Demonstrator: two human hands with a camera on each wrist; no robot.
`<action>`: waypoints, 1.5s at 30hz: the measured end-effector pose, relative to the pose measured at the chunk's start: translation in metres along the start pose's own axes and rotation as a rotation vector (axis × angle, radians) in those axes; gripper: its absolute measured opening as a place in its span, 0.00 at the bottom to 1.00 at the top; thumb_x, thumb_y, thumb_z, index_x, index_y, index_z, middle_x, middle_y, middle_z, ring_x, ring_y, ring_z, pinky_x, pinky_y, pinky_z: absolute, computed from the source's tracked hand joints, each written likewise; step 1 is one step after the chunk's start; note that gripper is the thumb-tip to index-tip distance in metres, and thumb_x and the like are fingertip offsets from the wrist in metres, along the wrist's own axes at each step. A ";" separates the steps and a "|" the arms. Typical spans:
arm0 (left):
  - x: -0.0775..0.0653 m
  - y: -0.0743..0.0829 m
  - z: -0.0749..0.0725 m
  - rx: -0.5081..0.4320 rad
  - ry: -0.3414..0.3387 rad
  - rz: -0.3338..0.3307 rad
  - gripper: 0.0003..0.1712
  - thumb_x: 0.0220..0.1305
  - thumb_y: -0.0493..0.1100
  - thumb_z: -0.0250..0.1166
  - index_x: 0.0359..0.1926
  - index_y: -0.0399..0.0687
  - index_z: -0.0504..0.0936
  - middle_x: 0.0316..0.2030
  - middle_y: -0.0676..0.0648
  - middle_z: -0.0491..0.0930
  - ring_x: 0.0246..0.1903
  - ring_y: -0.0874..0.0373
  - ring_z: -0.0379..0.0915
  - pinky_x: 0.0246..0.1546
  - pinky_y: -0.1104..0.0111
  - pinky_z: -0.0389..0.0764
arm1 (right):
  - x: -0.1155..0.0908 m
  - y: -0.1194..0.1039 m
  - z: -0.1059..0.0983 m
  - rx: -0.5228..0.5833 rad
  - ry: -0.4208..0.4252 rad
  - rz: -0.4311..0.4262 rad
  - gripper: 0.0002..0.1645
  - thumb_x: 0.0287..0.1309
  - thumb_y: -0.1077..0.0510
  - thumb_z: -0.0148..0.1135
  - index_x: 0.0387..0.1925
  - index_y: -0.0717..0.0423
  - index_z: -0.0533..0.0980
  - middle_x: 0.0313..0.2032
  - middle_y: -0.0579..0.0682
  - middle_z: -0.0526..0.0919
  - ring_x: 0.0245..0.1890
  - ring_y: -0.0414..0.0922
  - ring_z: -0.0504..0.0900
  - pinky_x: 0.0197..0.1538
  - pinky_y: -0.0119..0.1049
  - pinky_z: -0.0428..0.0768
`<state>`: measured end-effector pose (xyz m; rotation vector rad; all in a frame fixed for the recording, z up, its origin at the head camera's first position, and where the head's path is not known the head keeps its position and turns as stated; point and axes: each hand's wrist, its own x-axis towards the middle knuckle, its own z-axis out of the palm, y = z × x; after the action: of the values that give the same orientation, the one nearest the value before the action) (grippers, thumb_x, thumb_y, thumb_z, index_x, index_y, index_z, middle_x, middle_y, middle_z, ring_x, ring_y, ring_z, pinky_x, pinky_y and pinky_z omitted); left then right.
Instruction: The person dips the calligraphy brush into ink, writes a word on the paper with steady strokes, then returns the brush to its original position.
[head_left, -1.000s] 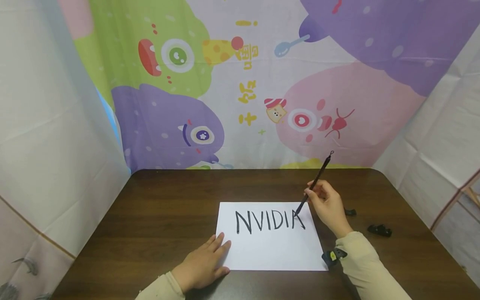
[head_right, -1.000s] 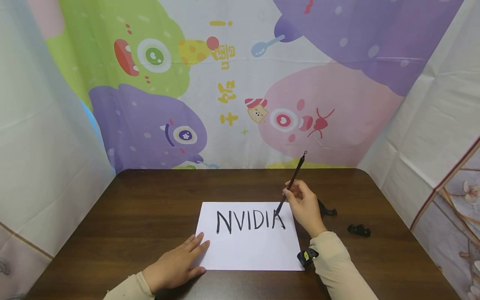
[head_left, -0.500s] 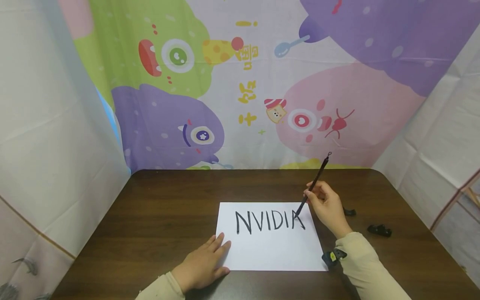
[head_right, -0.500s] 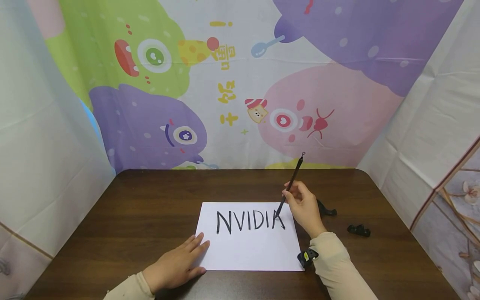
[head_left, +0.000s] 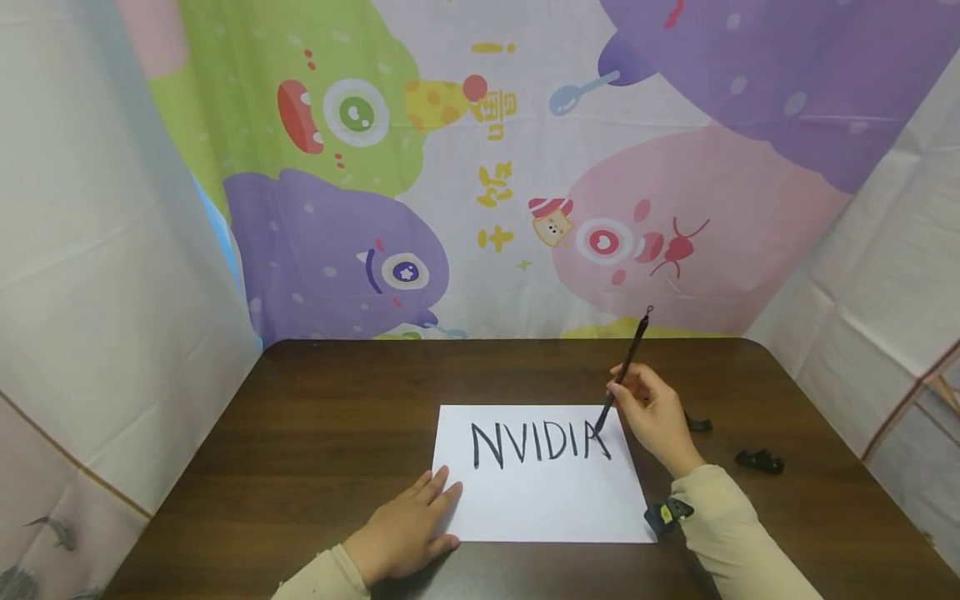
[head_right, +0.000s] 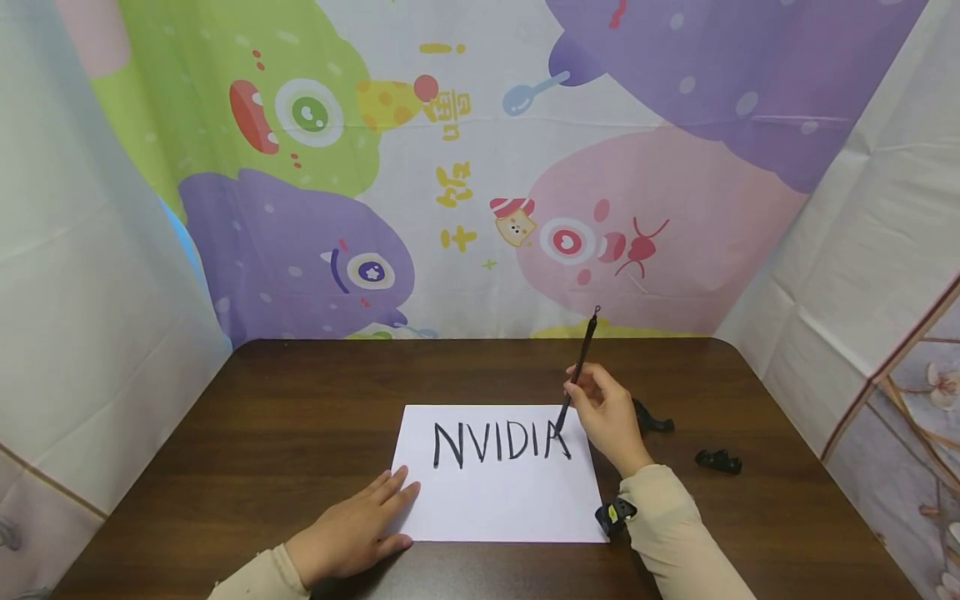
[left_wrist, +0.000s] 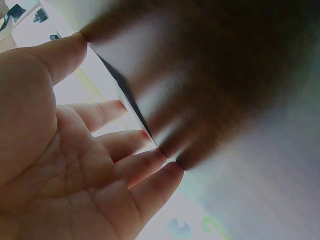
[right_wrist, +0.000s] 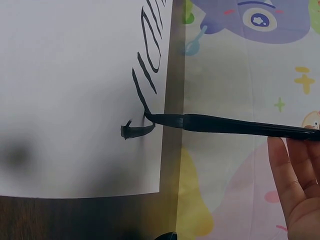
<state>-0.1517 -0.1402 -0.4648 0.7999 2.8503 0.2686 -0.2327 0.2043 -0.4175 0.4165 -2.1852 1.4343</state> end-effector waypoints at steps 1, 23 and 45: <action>0.000 0.000 0.000 0.002 -0.001 0.001 0.39 0.63 0.59 0.63 0.70 0.46 0.67 0.72 0.36 0.61 0.70 0.38 0.60 0.66 0.47 0.68 | 0.000 0.000 0.000 -0.005 -0.001 -0.002 0.10 0.57 0.74 0.62 0.42 0.69 0.76 0.30 0.66 0.83 0.25 0.44 0.82 0.29 0.27 0.82; 0.002 0.000 0.002 -0.002 -0.006 0.000 0.39 0.63 0.59 0.62 0.70 0.46 0.67 0.72 0.36 0.60 0.70 0.38 0.59 0.66 0.47 0.68 | 0.000 0.001 -0.001 -0.080 -0.012 -0.041 0.11 0.57 0.73 0.63 0.44 0.67 0.78 0.29 0.62 0.84 0.24 0.47 0.80 0.28 0.23 0.78; 0.002 -0.001 0.002 -0.005 -0.014 -0.007 0.40 0.63 0.60 0.62 0.71 0.46 0.66 0.73 0.36 0.59 0.71 0.39 0.59 0.66 0.47 0.68 | 0.008 0.035 -0.006 0.002 0.048 -0.099 0.13 0.57 0.72 0.64 0.45 0.67 0.78 0.29 0.60 0.83 0.26 0.39 0.81 0.32 0.22 0.81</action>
<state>-0.1535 -0.1402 -0.4674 0.7879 2.8377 0.2674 -0.2559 0.2241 -0.4377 0.4789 -2.0953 1.3790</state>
